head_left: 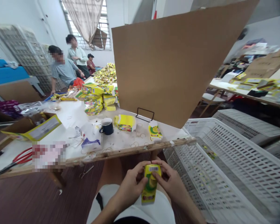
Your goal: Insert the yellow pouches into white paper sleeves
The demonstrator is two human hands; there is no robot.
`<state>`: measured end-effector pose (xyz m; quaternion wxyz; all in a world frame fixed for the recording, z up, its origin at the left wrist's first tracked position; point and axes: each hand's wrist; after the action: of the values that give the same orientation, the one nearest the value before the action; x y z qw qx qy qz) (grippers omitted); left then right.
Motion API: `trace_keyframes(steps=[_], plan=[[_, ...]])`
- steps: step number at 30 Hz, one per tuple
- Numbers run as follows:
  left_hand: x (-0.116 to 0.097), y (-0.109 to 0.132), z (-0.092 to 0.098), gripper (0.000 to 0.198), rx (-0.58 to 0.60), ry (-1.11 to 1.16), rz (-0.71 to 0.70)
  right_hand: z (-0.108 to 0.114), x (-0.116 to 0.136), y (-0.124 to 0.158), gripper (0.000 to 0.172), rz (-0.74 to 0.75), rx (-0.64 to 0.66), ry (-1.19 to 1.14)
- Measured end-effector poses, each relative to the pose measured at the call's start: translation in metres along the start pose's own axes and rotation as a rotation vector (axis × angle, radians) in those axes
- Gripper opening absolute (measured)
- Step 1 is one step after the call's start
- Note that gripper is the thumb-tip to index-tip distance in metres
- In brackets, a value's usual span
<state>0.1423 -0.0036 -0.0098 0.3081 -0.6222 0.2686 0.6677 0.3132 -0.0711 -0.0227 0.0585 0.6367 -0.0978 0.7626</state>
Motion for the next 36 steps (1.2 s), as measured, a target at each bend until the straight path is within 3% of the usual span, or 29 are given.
trace_keyframes(steps=[5,11,13,15,17,19,20,21,22,23,25,27,32,36], plan=[[0.001,-0.003,0.004,0.048,0.002,0.094,0.028,-0.008,-0.004,-0.001,0.03,0.046,-0.083,0.136],[-0.001,-0.004,0.002,0.044,-0.054,0.14,0.056,-0.018,-0.003,0.001,0.033,0.086,-0.096,0.11],[-0.001,-0.002,-0.001,0.042,-0.038,0.125,0.052,-0.012,-0.003,0.001,0.029,0.089,-0.083,0.08],[-0.001,-0.001,-0.001,0.045,-0.024,0.104,0.058,0.009,-0.001,0.002,0.029,0.116,-0.147,0.103],[-0.002,-0.002,0.001,0.055,-0.046,0.072,0.074,0.044,0.003,0.002,0.035,0.187,-0.462,0.25],[-0.001,-0.003,0.005,0.056,-0.099,0.04,0.091,0.083,0.009,-0.002,0.046,0.294,-0.975,0.503],[0.0,-0.004,0.007,0.052,-0.121,0.029,0.1,0.098,0.012,-0.005,0.053,0.338,-1.13,0.602],[0.001,-0.006,0.007,0.048,-0.137,0.021,0.108,0.109,0.014,-0.011,0.057,0.389,-1.197,0.67],[0.003,-0.006,0.007,0.043,-0.146,0.016,0.115,0.114,0.015,-0.018,0.057,0.44,-1.159,0.7],[0.004,-0.007,0.006,0.04,-0.146,0.013,0.121,0.114,0.014,-0.028,0.053,0.478,-1.033,0.699],[0.006,-0.007,0.003,0.036,-0.122,0.01,0.125,0.1,0.007,-0.053,0.039,0.491,-0.646,0.658],[0.006,-0.006,0.002,0.034,-0.093,-0.005,0.122,0.081,-0.006,-0.084,0.031,0.413,-0.377,0.69],[-0.002,-0.006,0.009,0.03,-0.14,-0.033,0.118,0.065,-0.038,-0.153,0.038,0.245,-0.244,0.791],[0.002,-0.008,0.012,0.03,-0.156,-0.043,0.118,0.069,-0.046,-0.175,0.03,0.14,-0.212,0.856]])
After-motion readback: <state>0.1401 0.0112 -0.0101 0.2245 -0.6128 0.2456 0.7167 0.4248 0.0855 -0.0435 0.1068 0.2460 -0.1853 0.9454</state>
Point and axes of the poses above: each hand's wrist, its own y-axis away from the middle knuckle, its own z-axis out of the back of the hand, x = y × z, and after that the axes turned 9 degrees about -y, right-handed
